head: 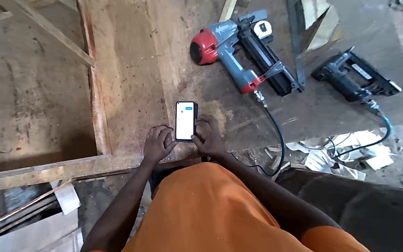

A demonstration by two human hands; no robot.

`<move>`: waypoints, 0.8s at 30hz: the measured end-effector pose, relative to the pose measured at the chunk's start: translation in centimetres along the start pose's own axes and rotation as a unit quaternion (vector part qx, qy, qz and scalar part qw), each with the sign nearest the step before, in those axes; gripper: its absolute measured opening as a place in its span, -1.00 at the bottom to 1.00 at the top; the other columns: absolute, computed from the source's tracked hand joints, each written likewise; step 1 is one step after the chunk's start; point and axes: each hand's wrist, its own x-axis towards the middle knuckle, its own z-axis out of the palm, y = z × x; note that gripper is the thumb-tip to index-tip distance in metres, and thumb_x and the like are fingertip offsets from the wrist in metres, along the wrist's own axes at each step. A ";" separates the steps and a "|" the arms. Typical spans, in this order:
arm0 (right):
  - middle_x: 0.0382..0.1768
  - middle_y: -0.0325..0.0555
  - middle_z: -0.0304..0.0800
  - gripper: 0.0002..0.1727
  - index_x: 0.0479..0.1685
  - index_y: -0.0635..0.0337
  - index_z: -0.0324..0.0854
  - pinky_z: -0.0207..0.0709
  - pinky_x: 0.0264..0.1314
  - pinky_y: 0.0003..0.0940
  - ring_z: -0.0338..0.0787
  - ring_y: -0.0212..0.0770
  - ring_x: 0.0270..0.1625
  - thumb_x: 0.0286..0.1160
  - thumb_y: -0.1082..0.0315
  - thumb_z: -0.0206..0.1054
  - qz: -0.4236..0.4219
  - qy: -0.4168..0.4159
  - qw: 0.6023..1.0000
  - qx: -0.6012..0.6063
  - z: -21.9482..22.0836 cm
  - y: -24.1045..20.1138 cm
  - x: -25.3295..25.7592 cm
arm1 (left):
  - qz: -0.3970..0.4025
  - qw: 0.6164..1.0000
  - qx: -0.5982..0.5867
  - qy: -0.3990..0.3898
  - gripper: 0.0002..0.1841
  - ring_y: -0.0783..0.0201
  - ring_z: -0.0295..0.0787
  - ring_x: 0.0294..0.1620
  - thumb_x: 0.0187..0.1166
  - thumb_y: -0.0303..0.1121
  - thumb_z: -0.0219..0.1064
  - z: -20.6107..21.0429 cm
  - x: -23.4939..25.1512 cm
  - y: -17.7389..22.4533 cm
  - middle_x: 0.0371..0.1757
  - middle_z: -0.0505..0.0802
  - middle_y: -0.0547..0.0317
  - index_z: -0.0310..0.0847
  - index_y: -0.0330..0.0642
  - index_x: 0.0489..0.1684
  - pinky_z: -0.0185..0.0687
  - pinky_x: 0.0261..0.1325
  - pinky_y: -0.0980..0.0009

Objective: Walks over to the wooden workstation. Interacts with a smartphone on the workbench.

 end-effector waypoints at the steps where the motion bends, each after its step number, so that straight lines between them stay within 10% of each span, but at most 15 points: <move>1: 0.59 0.02 0.46 -0.46 0.29 0.00 0.70 0.32 0.71 0.04 0.35 0.05 0.71 0.38 -0.08 0.41 -0.002 -0.007 1.000 -0.007 0.0 -0.1 0.0 | 0.000 1.000 0.000 0.002 -0.37 0.10 0.56 0.50 0.42 0.32 0.38 0.0 0.0 0.0 0.40 0.72 0.18 0.68 0.18 0.38 0.50 0.54 0.07; 24: 0.67 -0.06 0.39 -0.61 0.19 -0.31 0.80 0.13 0.72 0.18 0.21 0.11 0.78 0.46 -0.10 0.30 -0.107 -0.085 0.987 -0.079 0.4 -0.4 -0.4 | 0.006 1.000 -0.004 0.008 -0.37 0.11 0.56 0.48 0.43 0.32 0.37 0.1 -0.1 -0.2 0.38 0.72 0.20 0.70 0.17 0.36 0.49 0.54 0.09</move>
